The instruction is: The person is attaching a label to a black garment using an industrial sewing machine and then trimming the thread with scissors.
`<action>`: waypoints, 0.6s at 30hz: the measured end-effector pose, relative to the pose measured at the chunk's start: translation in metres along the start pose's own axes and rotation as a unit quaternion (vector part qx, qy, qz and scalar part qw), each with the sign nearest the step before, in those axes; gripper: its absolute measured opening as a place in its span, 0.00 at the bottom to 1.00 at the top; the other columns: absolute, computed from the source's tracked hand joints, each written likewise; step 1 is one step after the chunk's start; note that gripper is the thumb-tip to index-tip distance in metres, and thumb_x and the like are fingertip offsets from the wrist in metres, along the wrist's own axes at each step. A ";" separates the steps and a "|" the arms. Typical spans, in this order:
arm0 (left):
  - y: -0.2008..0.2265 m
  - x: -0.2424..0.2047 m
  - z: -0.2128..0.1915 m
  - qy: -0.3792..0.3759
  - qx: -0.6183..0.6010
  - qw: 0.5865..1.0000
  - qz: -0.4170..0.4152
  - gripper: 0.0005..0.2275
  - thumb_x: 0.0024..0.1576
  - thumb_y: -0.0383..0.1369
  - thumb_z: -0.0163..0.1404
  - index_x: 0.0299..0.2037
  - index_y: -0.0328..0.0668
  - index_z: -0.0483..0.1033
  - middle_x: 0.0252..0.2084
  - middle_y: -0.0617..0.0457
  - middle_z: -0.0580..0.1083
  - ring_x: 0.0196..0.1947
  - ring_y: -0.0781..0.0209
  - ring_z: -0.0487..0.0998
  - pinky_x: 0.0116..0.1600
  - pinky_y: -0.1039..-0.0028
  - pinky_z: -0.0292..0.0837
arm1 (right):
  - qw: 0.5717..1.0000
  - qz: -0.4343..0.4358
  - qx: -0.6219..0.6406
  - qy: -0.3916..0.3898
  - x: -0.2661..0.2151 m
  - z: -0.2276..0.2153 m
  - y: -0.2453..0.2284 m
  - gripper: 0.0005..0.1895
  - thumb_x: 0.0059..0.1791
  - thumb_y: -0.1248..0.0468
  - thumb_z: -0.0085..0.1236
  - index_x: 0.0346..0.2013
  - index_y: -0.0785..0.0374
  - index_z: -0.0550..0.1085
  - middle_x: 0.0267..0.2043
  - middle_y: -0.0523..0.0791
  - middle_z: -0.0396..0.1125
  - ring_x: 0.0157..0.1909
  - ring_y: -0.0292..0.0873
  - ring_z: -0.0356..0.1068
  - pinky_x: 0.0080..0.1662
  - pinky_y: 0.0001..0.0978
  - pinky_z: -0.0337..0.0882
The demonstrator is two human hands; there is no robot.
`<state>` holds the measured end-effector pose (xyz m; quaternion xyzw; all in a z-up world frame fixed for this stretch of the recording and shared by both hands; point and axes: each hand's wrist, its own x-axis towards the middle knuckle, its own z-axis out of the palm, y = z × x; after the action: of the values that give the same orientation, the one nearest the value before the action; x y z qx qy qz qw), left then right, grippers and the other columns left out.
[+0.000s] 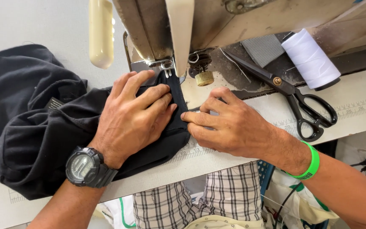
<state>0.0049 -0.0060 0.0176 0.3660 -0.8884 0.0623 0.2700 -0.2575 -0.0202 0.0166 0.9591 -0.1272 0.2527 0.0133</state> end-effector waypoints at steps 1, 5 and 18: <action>0.000 -0.001 0.001 -0.001 0.001 1.000 0.000 0.08 0.71 0.32 0.58 0.44 0.35 0.85 0.51 0.52 0.82 0.61 0.39 0.78 0.64 0.48 0.73 | 1.000 0.001 -0.002 0.001 0.000 0.000 0.000 0.05 0.61 0.67 0.55 0.41 0.62 0.75 0.53 0.45 0.78 0.39 0.48 0.69 0.51 0.48 0.68; -0.006 0.001 0.001 0.001 0.005 1.000 0.002 0.08 0.71 0.32 0.60 0.45 0.35 0.86 0.51 0.52 0.83 0.60 0.39 0.78 0.65 0.48 0.73 | 1.000 0.000 -0.014 0.004 0.001 0.004 0.004 0.03 0.60 0.67 0.57 0.41 0.62 0.75 0.53 0.44 0.79 0.40 0.48 0.70 0.52 0.48 0.68; -0.041 0.004 0.011 0.004 0.004 1.000 0.014 0.06 0.70 0.32 0.63 0.48 0.36 0.89 0.52 0.52 0.85 0.60 0.40 0.77 0.64 0.51 0.73 | 0.994 0.019 -0.108 -0.014 0.007 0.020 0.020 0.08 0.58 0.66 0.63 0.37 0.53 0.73 0.54 0.37 0.82 0.39 0.42 0.74 0.65 0.46 0.61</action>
<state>0.0257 -0.0418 0.0069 0.3544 -0.8922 0.0712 0.2709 -0.2470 -0.0432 0.0021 0.9527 -0.1721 0.2246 0.1106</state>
